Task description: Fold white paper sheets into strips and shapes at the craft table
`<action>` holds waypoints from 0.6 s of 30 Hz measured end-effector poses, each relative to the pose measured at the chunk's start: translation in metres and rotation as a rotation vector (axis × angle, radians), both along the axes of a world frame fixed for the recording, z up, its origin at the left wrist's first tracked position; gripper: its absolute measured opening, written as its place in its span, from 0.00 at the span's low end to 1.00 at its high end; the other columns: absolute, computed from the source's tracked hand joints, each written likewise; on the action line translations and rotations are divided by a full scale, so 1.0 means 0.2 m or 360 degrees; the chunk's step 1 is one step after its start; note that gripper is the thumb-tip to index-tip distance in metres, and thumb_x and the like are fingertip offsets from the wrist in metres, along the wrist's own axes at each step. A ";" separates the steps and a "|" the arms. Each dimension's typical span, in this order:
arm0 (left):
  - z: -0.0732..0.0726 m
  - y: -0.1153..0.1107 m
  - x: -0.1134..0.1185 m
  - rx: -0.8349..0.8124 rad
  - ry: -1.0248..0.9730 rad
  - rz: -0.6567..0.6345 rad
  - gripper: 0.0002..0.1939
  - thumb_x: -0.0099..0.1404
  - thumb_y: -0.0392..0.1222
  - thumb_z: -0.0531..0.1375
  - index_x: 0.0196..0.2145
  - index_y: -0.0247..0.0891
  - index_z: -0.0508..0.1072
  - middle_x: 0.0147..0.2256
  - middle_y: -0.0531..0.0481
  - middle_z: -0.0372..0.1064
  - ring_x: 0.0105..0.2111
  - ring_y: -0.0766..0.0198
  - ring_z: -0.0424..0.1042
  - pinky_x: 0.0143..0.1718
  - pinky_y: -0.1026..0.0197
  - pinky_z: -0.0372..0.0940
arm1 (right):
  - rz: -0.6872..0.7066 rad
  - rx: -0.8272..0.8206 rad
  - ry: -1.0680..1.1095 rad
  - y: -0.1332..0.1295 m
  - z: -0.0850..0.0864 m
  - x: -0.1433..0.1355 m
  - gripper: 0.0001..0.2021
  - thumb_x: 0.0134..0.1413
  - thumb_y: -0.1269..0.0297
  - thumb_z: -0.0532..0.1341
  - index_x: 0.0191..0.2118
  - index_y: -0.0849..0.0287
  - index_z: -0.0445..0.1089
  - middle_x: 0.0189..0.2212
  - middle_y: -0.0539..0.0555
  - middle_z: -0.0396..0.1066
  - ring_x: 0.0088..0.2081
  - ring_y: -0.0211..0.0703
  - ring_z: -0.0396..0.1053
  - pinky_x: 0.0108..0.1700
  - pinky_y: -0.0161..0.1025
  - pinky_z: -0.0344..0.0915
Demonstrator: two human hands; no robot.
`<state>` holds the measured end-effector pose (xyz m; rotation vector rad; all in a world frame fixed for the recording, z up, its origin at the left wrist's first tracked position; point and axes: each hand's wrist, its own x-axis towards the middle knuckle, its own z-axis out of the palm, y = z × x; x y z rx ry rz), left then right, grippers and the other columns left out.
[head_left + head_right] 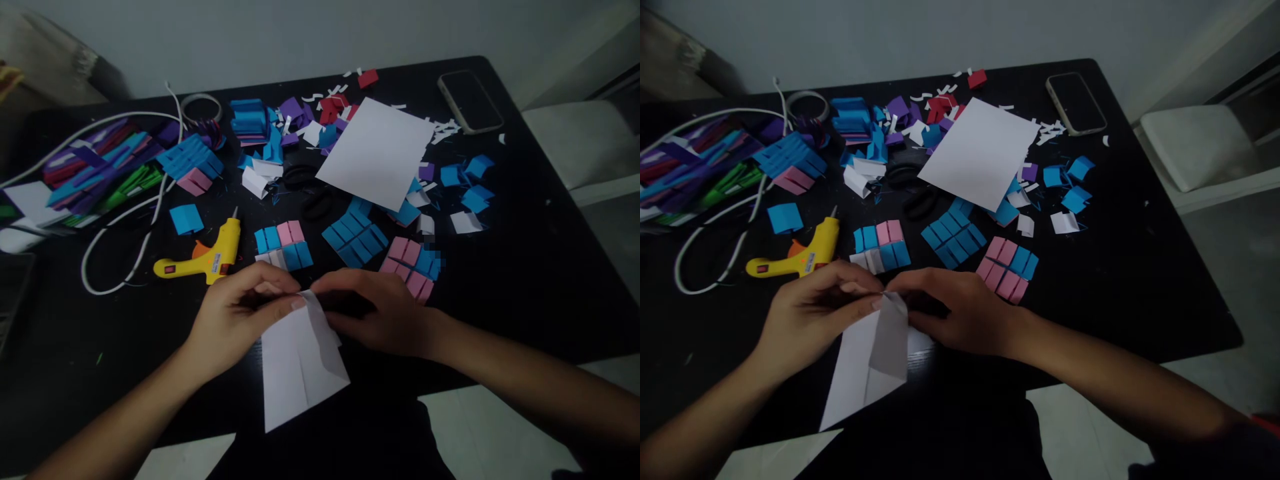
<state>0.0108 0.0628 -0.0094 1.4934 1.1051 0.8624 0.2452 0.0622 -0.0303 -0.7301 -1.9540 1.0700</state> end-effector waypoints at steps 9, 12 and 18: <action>0.01 -0.02 0.00 0.0097 0.0129 0.0011 0.07 0.60 0.33 0.72 0.35 0.42 0.81 0.32 0.56 0.81 0.30 0.70 0.80 0.32 0.73 0.74 | 0.0021 -0.0005 -0.0052 0.00 0.02 0.00 0.14 0.62 0.73 0.67 0.52 0.59 0.71 0.43 0.53 0.79 0.44 0.38 0.79 0.46 0.33 0.77; 0.02 -0.01 -0.01 0.0133 0.0162 0.0000 0.05 0.62 0.33 0.71 0.36 0.42 0.82 0.33 0.54 0.82 0.31 0.67 0.81 0.33 0.70 0.76 | -0.0039 -0.0139 -0.0118 0.00 0.02 0.00 0.15 0.59 0.73 0.69 0.50 0.56 0.72 0.42 0.50 0.80 0.40 0.37 0.80 0.42 0.32 0.77; 0.02 -0.01 -0.01 0.0183 0.0169 -0.0031 0.06 0.63 0.33 0.70 0.37 0.43 0.84 0.34 0.53 0.83 0.32 0.65 0.82 0.33 0.68 0.77 | -0.0024 -0.0208 -0.0082 0.00 0.02 0.01 0.15 0.58 0.73 0.70 0.50 0.56 0.72 0.41 0.49 0.81 0.40 0.37 0.80 0.43 0.32 0.77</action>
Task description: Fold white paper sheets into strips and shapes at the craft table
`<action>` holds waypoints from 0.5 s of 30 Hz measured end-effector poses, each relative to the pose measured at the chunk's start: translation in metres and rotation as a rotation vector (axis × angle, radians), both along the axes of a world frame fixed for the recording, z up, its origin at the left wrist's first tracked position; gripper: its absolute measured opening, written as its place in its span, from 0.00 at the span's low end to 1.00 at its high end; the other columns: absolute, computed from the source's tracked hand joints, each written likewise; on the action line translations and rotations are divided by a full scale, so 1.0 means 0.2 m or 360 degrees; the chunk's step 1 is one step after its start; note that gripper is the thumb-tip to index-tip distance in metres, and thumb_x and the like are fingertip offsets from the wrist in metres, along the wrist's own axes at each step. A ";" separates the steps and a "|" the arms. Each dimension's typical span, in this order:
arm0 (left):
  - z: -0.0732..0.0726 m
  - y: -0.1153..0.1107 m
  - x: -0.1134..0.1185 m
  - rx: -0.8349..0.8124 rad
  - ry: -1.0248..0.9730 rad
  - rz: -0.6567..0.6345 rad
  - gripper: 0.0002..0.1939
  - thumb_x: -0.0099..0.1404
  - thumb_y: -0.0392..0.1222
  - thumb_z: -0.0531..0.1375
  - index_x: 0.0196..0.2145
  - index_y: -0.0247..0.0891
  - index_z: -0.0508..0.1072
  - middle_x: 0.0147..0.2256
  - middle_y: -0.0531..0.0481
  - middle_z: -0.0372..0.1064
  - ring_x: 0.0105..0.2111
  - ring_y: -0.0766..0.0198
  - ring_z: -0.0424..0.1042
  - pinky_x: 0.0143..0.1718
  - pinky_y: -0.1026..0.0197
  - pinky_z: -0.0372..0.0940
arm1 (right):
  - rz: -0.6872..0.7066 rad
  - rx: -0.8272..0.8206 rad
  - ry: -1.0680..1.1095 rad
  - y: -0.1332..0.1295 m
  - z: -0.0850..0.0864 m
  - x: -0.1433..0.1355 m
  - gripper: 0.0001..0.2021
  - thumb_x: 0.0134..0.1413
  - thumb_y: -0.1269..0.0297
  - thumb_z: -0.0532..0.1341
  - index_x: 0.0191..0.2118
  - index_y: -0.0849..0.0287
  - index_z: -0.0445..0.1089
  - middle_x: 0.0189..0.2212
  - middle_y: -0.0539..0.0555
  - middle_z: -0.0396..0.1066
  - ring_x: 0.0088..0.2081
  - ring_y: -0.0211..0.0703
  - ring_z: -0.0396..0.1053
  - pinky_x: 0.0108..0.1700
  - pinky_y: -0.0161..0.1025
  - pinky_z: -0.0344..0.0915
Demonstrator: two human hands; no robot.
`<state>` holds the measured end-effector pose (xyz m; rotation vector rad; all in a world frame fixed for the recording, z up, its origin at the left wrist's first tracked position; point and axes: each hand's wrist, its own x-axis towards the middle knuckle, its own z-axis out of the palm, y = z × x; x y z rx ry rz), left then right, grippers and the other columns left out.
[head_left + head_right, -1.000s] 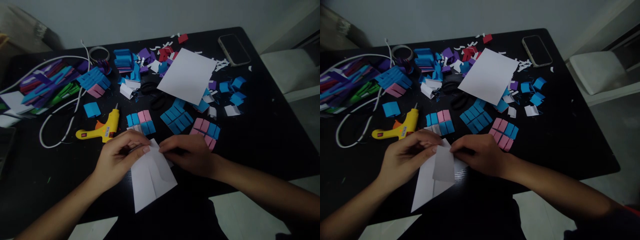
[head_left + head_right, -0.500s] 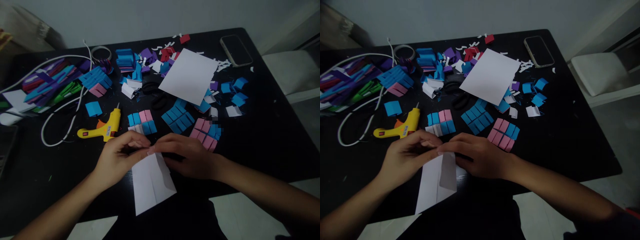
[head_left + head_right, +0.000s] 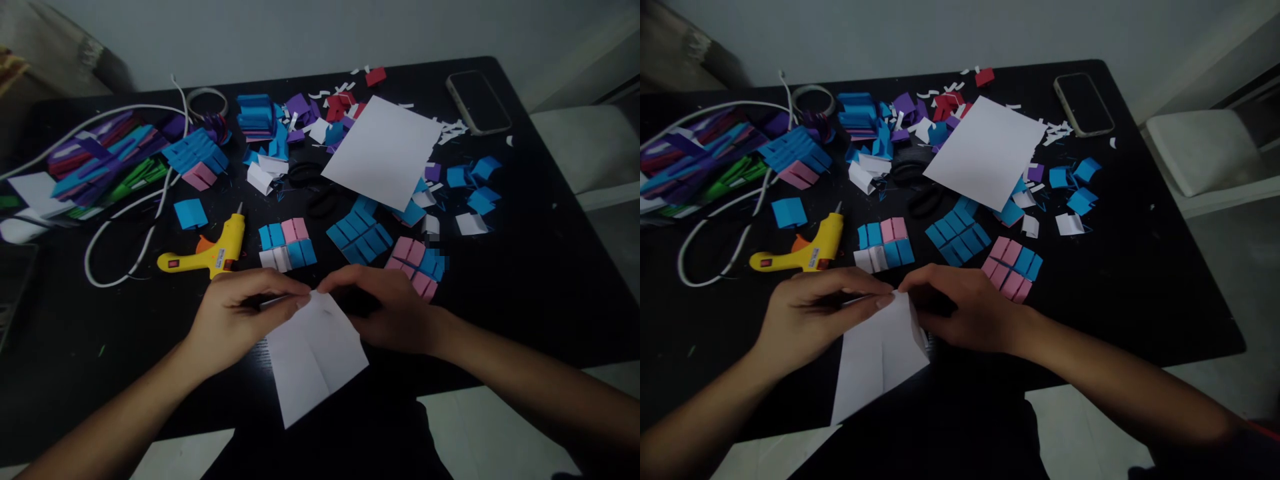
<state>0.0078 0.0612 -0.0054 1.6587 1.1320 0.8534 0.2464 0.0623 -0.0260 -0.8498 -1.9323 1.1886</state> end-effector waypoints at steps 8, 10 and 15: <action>0.01 -0.01 0.02 -0.0111 -0.0046 0.0137 0.06 0.61 0.34 0.71 0.35 0.43 0.84 0.34 0.53 0.84 0.31 0.64 0.82 0.33 0.67 0.78 | 0.0066 0.0044 -0.0052 0.01 0.01 0.02 0.20 0.56 0.70 0.72 0.53 0.57 0.71 0.43 0.50 0.81 0.42 0.37 0.80 0.44 0.32 0.77; 0.01 -0.01 0.02 -0.0153 -0.0049 0.0135 0.05 0.61 0.35 0.72 0.35 0.43 0.84 0.34 0.53 0.84 0.31 0.64 0.82 0.33 0.67 0.78 | 0.0029 0.0057 -0.0043 0.01 0.01 0.01 0.19 0.55 0.71 0.72 0.52 0.58 0.71 0.41 0.50 0.81 0.40 0.37 0.81 0.42 0.31 0.77; 0.01 -0.01 0.02 -0.0208 -0.0071 0.0107 0.05 0.61 0.34 0.71 0.35 0.42 0.84 0.33 0.53 0.84 0.30 0.66 0.82 0.31 0.70 0.77 | -0.0034 0.0018 -0.0025 0.00 0.01 0.00 0.16 0.55 0.71 0.71 0.50 0.58 0.73 0.39 0.50 0.81 0.38 0.37 0.80 0.40 0.31 0.77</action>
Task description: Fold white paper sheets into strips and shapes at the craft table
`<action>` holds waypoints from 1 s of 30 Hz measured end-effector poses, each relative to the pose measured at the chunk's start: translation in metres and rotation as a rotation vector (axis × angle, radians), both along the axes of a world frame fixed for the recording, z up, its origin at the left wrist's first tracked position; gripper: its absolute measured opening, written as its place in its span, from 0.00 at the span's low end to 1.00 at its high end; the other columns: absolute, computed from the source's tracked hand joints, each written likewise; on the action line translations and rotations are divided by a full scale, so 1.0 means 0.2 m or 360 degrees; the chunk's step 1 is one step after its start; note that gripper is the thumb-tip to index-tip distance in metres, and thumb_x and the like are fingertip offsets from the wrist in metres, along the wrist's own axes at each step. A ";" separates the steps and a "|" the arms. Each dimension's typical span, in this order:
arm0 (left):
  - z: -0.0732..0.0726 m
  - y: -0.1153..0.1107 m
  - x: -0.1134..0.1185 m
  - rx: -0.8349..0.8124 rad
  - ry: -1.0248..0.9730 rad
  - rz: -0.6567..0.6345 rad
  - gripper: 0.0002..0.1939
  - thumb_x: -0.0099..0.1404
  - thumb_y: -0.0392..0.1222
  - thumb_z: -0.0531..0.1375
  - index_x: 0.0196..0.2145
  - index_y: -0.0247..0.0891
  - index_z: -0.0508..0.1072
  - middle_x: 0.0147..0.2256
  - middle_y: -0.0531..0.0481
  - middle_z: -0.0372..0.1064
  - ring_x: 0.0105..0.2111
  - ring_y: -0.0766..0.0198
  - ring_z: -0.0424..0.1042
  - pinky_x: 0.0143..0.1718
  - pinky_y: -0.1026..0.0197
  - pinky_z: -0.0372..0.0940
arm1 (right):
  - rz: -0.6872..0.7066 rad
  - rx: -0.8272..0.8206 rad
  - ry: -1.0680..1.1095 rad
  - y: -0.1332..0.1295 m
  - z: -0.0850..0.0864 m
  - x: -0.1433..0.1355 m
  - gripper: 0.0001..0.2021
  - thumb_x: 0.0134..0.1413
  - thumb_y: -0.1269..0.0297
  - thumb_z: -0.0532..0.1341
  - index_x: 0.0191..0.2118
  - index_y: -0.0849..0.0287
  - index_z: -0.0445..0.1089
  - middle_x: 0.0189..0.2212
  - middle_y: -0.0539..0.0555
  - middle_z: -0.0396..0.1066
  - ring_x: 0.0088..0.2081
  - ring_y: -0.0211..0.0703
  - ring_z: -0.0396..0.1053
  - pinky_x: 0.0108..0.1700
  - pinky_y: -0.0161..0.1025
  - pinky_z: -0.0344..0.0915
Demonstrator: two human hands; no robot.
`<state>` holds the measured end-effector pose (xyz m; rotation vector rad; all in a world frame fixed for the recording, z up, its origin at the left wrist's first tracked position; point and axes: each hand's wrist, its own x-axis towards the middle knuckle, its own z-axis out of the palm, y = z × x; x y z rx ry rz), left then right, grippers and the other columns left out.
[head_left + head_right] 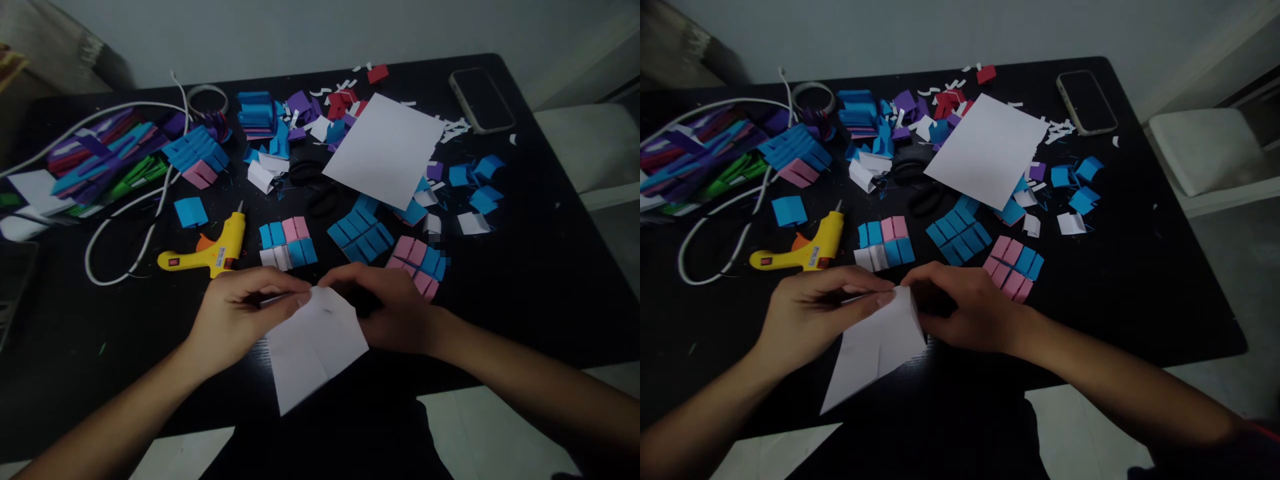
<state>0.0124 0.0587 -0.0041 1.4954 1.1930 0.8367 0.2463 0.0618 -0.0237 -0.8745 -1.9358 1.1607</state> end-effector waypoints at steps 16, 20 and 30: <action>0.00 0.02 -0.02 -0.0218 -0.0069 -0.0184 0.03 0.66 0.38 0.67 0.39 0.39 0.80 0.31 0.50 0.80 0.28 0.67 0.78 0.26 0.69 0.71 | 0.0057 -0.0226 0.0121 0.00 0.00 0.00 0.16 0.55 0.71 0.72 0.49 0.57 0.74 0.38 0.49 0.82 0.36 0.36 0.81 0.38 0.31 0.77; -0.01 0.02 -0.02 -0.0373 -0.0026 -0.0297 0.07 0.65 0.41 0.69 0.40 0.40 0.78 0.30 0.52 0.78 0.27 0.67 0.76 0.26 0.69 0.69 | 0.0064 -0.0230 0.0067 0.00 0.00 -0.01 0.16 0.54 0.73 0.71 0.49 0.58 0.74 0.37 0.50 0.82 0.37 0.36 0.81 0.39 0.31 0.77; -0.01 0.01 -0.03 -0.0502 -0.0051 -0.0403 0.09 0.68 0.45 0.67 0.42 0.39 0.76 0.31 0.51 0.79 0.27 0.66 0.75 0.25 0.68 0.67 | 0.0068 -0.0345 0.0052 -0.01 0.02 -0.02 0.16 0.54 0.73 0.72 0.48 0.57 0.75 0.39 0.51 0.81 0.37 0.38 0.80 0.40 0.34 0.78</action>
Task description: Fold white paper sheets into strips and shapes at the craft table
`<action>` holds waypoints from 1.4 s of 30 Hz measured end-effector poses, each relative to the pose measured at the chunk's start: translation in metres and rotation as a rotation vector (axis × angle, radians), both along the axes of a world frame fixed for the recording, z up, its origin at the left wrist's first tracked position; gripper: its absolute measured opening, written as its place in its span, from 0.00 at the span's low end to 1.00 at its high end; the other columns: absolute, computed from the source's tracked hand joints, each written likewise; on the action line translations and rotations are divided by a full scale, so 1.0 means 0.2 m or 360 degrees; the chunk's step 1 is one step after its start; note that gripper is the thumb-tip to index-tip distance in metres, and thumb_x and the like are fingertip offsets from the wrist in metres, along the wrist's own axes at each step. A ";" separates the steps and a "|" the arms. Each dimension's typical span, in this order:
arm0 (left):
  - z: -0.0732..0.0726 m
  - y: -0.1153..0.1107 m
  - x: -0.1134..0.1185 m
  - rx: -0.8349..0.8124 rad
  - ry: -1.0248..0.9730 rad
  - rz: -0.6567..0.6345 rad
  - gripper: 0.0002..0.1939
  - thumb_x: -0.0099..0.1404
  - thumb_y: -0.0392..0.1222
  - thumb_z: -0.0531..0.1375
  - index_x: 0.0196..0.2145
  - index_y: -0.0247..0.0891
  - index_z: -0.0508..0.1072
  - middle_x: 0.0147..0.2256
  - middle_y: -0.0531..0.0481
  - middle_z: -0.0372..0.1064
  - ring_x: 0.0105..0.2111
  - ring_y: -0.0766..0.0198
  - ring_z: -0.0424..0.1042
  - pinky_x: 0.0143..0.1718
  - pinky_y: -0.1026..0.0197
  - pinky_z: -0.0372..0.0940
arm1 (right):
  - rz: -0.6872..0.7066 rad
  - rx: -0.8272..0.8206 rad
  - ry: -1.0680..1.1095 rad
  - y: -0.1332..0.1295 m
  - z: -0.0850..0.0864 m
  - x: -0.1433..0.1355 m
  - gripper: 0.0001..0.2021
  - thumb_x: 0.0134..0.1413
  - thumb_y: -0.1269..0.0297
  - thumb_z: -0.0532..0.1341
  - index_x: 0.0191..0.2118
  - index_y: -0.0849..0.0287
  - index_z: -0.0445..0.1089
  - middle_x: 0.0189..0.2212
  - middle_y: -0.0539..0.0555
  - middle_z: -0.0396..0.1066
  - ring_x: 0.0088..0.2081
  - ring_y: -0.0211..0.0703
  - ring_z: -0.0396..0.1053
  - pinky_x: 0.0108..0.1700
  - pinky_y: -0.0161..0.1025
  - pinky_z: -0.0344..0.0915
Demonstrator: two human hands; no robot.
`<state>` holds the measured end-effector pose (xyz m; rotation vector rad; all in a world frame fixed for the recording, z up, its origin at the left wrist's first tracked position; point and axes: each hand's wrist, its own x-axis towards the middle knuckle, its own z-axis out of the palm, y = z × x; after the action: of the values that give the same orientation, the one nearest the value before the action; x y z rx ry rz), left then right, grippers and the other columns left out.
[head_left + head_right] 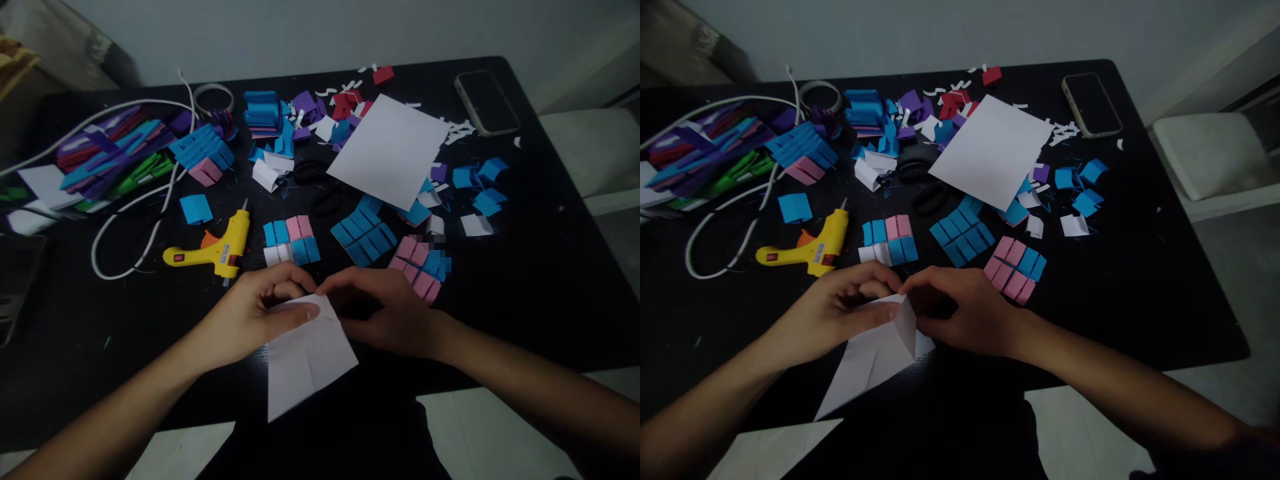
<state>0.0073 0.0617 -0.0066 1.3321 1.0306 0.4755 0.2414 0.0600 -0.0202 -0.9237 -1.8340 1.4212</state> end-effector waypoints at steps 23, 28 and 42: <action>0.03 0.01 0.01 0.0159 0.0253 -0.0319 0.09 0.68 0.44 0.62 0.34 0.37 0.78 0.31 0.53 0.75 0.32 0.64 0.72 0.32 0.64 0.65 | 0.0081 -0.0123 0.0155 0.00 -0.03 -0.02 0.17 0.52 0.76 0.73 0.48 0.55 0.79 0.41 0.51 0.74 0.36 0.34 0.76 0.39 0.31 0.77; 0.03 0.00 0.01 0.0155 0.0228 -0.0331 0.07 0.68 0.42 0.62 0.36 0.38 0.79 0.31 0.55 0.74 0.32 0.66 0.72 0.32 0.65 0.64 | 0.0089 -0.0111 0.0136 0.00 -0.03 -0.02 0.17 0.53 0.75 0.73 0.48 0.54 0.79 0.41 0.51 0.73 0.37 0.34 0.76 0.39 0.31 0.77; 0.02 0.00 0.01 0.0102 0.0243 -0.0267 0.11 0.69 0.48 0.63 0.35 0.38 0.80 0.31 0.55 0.75 0.32 0.66 0.72 0.32 0.65 0.63 | 0.0100 -0.0154 0.0052 0.01 -0.03 0.00 0.16 0.52 0.74 0.74 0.47 0.56 0.78 0.40 0.50 0.73 0.36 0.35 0.76 0.37 0.31 0.75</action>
<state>0.0092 0.0626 -0.0023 1.5163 1.0246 0.2863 0.2406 0.0615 -0.0264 -0.8915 -1.7979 1.5662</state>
